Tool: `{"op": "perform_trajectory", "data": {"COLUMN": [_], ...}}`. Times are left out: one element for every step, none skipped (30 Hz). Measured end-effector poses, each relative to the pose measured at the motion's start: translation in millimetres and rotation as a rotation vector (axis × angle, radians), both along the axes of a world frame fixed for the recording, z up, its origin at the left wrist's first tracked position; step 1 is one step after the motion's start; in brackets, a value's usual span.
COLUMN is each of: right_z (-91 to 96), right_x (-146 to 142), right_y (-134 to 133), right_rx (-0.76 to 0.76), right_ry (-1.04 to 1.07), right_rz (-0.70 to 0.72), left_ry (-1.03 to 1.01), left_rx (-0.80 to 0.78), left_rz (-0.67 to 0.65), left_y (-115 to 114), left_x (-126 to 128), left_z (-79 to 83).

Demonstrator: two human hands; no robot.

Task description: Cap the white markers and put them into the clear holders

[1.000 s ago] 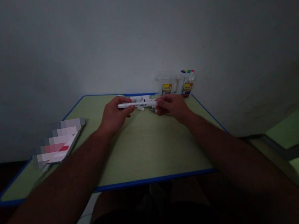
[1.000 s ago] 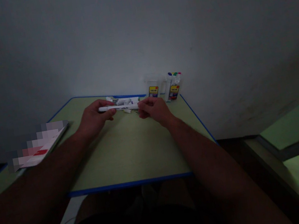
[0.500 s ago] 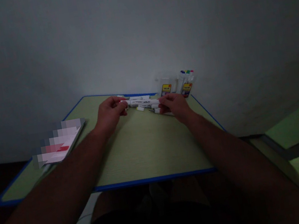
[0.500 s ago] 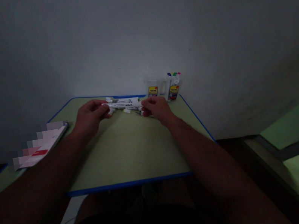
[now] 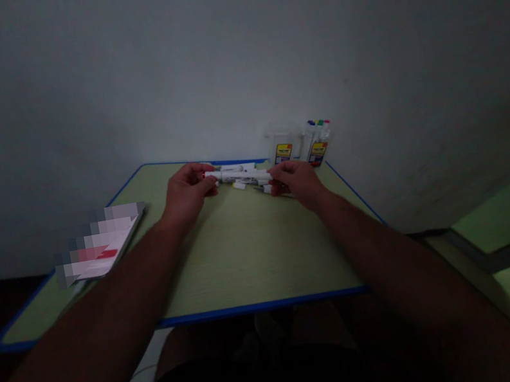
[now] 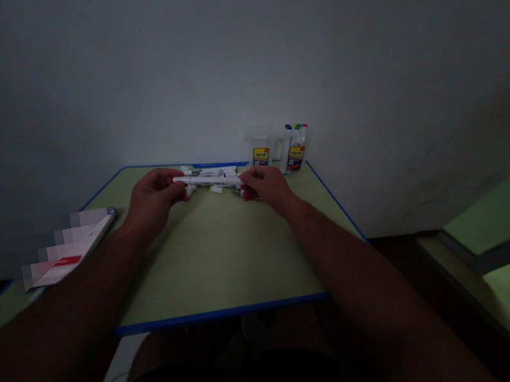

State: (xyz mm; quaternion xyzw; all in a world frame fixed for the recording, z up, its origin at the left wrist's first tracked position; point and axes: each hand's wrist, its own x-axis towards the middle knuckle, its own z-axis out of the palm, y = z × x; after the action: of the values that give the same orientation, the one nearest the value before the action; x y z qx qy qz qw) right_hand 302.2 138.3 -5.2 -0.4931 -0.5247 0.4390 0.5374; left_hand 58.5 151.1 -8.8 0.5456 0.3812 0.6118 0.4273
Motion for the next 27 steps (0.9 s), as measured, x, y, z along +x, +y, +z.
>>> {"op": "perform_trajectory", "data": {"right_z": [-0.1, -0.3, -0.6, -1.0, -1.4, -1.9, -2.2, -2.5, -2.6, -2.6, -2.5, -2.3, -2.0, -1.8, -1.7, -1.8, -2.0, -2.5, -3.2, -4.1, -5.1, -6.1, -7.1, -7.9, -8.3, -8.5, -8.2], "right_x": [0.1, 0.3, 0.4, 0.6, 0.7, 0.7, 0.7, 0.6, 0.6, 0.5, 0.6, 0.7, 0.8, 1.0, 1.3, 1.6, 2.0, 2.4, 3.0, 3.7, 4.4, 5.2, 5.9, 6.5, 6.9, 7.0, 6.7], "right_y": [0.0, 0.2, 0.5, 0.8, 1.2, 1.6, 1.9, 2.2, 2.4, 2.4, 2.4, 2.3, 2.2, 2.0, 1.9, 1.9, 1.9, 2.2, 2.5, 3.1, 3.8, 4.5, 5.2, 5.8, 6.2, 6.4, 6.1], "right_rx": [0.003, 0.005, 0.006, 0.005, 0.002, -0.002, -0.006, -0.009, -0.010, -0.008, -0.001, 0.007, 0.016, 0.025, 0.035, 0.046, 0.058, 0.071, 0.083, 0.092, 0.099, 0.103, 0.108, 0.112, 0.116, 0.119, 0.119], "right_ry": [0.004, 0.008, 0.011, 0.014, 0.014, 0.015, 0.015, 0.014, 0.013, 0.010, 0.005, -0.002, -0.010, -0.016, -0.020, -0.020, -0.017, -0.011, -0.005, 0.001, 0.005, 0.007, 0.009, 0.011, 0.015, 0.020, 0.025], "right_rz": [0.004, 0.009, 0.013, 0.018, 0.022, 0.027, 0.034, 0.040, 0.043, 0.043, 0.040, 0.034, 0.028, 0.024, 0.023, 0.024, 0.030, 0.038, 0.049, 0.060, 0.067, 0.074, 0.079, 0.085, 0.090, 0.094, 0.099], "left_ry": [-0.007, -0.014, -0.021, -0.027, -0.031, -0.033, -0.033, -0.031, -0.029, -0.029, -0.030, -0.031, -0.031, -0.029, -0.026, -0.022, -0.018, -0.016, -0.014, -0.012, -0.007, -0.001, 0.005, 0.010, 0.011, 0.008, 0.001], "left_rx": [0.004, 0.007, 0.010, 0.010, 0.008, 0.002, -0.007, -0.017, -0.026, -0.031, -0.033, -0.032, -0.031, -0.033, -0.037, -0.043, -0.048, -0.050, -0.049, -0.046, -0.042, -0.041, -0.040, -0.041, -0.040, -0.040, -0.038], "left_rz": [-0.005, -0.009, -0.014, -0.016, -0.016, -0.013, -0.008, -0.003, -0.002, -0.003, -0.006, -0.008, -0.010, -0.010, -0.006, -0.001, 0.005, 0.009, 0.011, 0.011, 0.010, 0.009, 0.009, 0.009, 0.009, 0.006, 0.001], "left_y": [0.1, 0.2, 0.4, 0.6, 0.8, 1.0, 1.2, 1.4, 1.5, 1.5, 1.3, 0.9, 0.4, -0.3, -1.0, -1.8, -2.6, -3.2, -3.6, -3.8, -4.0, -4.0, -3.9, -3.9, -3.8, -3.7, -3.5], "left_x": [0.0, 0.0, 0.0, -0.1, -0.1, -0.1, -0.1, -0.1, -0.1, -0.1, -0.1, -0.1, -0.1, 0.0, 0.1, 0.2, 0.3, 0.5, 0.6, 0.7, 0.7, 0.7, 0.6, 0.6, 0.5, 0.5, 0.5], "left_z": [-0.2, -0.5, -0.9, -1.3, -1.6, -1.9, -2.0, -2.1, -2.1, -2.0, -1.8, -1.6, -1.3, -1.0, -0.5, 0.0, 0.5, 1.0, 1.5, 1.9, 2.2, 2.4, 2.6, 2.6, 2.5, 2.4, 2.2]}}
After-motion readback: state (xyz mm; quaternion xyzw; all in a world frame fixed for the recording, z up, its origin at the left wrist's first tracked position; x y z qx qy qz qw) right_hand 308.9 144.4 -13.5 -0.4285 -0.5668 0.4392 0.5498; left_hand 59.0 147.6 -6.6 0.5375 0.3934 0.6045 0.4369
